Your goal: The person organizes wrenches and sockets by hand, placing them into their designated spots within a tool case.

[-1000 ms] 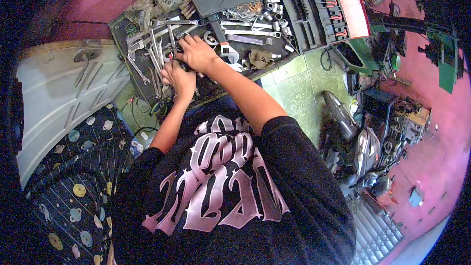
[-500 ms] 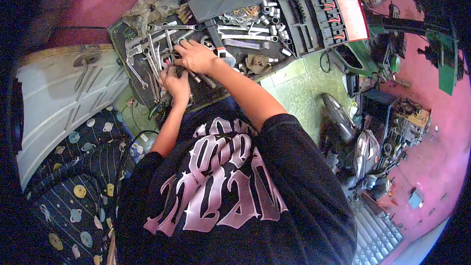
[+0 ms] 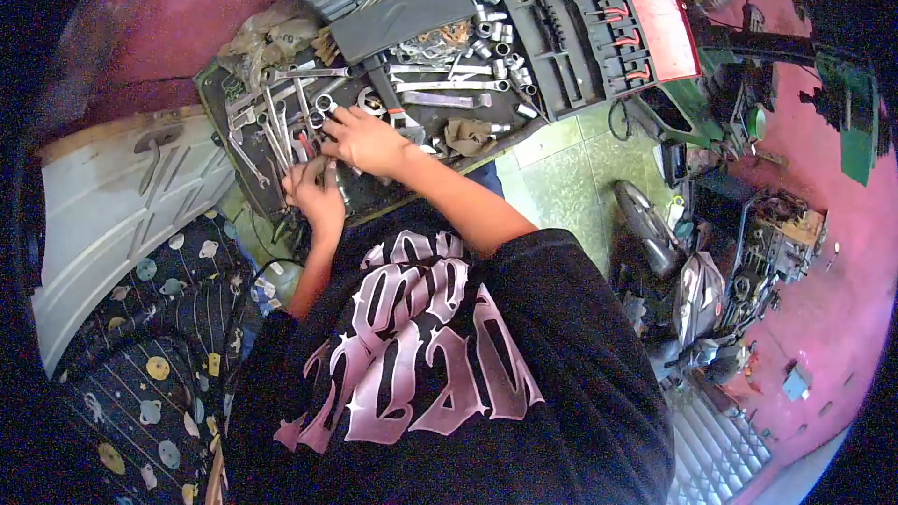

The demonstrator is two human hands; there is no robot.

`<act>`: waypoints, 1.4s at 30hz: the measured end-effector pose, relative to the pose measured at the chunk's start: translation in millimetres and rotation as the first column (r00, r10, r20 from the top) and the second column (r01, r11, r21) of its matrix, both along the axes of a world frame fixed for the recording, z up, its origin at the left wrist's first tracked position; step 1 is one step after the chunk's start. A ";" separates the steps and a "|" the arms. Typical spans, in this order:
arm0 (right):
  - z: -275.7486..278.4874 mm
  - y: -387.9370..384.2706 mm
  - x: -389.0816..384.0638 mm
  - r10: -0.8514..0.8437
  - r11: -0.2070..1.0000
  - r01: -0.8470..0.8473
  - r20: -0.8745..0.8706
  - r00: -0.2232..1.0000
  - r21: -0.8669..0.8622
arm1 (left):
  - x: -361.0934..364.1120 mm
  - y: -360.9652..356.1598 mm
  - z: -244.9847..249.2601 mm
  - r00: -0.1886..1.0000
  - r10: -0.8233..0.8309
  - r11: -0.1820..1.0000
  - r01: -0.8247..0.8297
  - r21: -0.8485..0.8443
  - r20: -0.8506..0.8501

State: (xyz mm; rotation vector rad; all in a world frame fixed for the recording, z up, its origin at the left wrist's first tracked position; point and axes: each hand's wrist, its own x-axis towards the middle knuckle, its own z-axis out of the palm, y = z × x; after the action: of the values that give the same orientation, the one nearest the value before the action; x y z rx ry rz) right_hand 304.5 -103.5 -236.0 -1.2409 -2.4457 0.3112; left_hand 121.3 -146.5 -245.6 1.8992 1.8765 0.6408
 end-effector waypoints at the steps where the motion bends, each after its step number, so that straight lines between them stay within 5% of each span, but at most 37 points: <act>1: 0.5 -5.5 7.2 -0.012 1.000 0.012 -0.018 1.000 0.000 | 5.2 -0.1 5.4 0.999 -0.044 0.999 0.043 0.015 0.021; 6: 16.8 -33.0 64.9 -0.166 0.986 0.159 -0.161 0.973 -0.059 | 49.8 2.8 16.6 0.964 -0.249 0.968 0.247 0.033 0.091; 14: 26.6 -91.0 189.7 -0.479 0.865 0.446 -0.114 0.870 -0.232 | 167.6 11.4 30.0 0.803 -0.595 0.804 0.593 0.041 0.046; 22: 27.9 -133.8 325.0 -0.704 0.708 0.681 -0.105 0.703 -0.188 | 313.5 9.3 27.3 0.644 -0.762 0.647 0.759 0.071 0.065; 32: 1.5 -135.5 464.0 -0.835 0.547 0.837 -0.063 0.546 0.004 | 477.4 10.8 7.3 0.623 -0.782 0.624 0.781 0.043 0.031; 42: -24.6 -108.9 508.5 -0.865 0.502 0.864 -0.042 0.500 -0.033 | 531.6 22.9 -13.1 0.672 -0.732 0.669 0.740 0.066 -0.112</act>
State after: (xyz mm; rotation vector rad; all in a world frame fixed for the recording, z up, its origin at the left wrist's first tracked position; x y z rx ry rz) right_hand 813.1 -212.4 -260.6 -2.2281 -1.4440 0.0442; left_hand 652.9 -123.6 -258.7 2.5247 0.9276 0.3870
